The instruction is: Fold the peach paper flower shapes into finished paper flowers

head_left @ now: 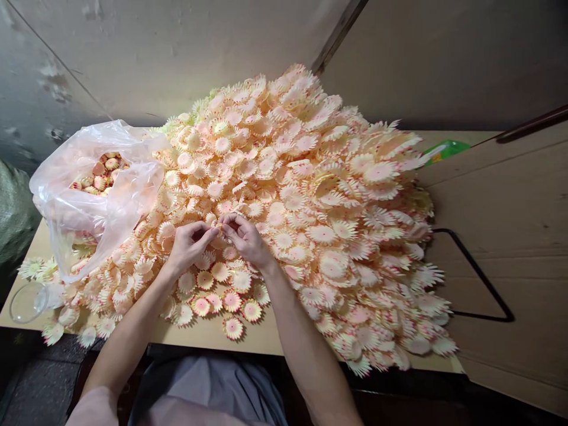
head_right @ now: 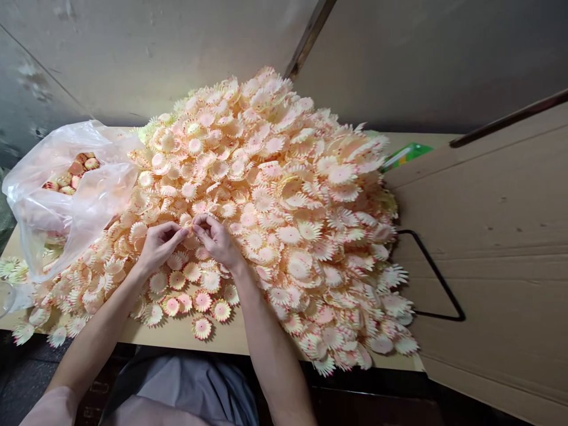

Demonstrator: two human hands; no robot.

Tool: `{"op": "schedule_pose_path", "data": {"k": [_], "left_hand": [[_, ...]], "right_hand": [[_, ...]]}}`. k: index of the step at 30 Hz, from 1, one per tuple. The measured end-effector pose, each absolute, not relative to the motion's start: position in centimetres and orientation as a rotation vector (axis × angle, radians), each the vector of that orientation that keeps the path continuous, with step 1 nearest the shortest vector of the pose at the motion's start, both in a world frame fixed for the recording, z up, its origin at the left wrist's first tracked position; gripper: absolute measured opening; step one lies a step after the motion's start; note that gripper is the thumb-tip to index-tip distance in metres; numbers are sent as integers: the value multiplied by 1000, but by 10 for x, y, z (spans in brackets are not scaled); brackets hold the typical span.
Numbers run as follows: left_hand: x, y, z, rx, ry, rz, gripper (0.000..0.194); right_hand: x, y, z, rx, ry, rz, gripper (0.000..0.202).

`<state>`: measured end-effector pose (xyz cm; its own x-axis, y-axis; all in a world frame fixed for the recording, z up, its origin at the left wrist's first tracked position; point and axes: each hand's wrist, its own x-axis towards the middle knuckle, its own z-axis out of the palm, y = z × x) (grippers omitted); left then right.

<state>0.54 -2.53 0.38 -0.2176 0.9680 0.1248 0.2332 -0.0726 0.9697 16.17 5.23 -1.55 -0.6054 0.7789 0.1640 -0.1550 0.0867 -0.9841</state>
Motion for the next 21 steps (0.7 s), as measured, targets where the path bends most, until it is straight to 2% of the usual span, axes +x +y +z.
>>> {"op": "schedule_pose_path", "data": {"k": [7,12,21], "left_hand": [[5,-27,11,1296,1495,1314,43],[3,-26,9,1275,1483,1322,44],[9,-24,7,1291,1468,1388,44]], "right_hand": [[168,52,-10,-542,-1694,1632,20],[169,51,-10,-544,-1765,1507,14],[161,49,-12,-697,-1602,1435,22]]}}
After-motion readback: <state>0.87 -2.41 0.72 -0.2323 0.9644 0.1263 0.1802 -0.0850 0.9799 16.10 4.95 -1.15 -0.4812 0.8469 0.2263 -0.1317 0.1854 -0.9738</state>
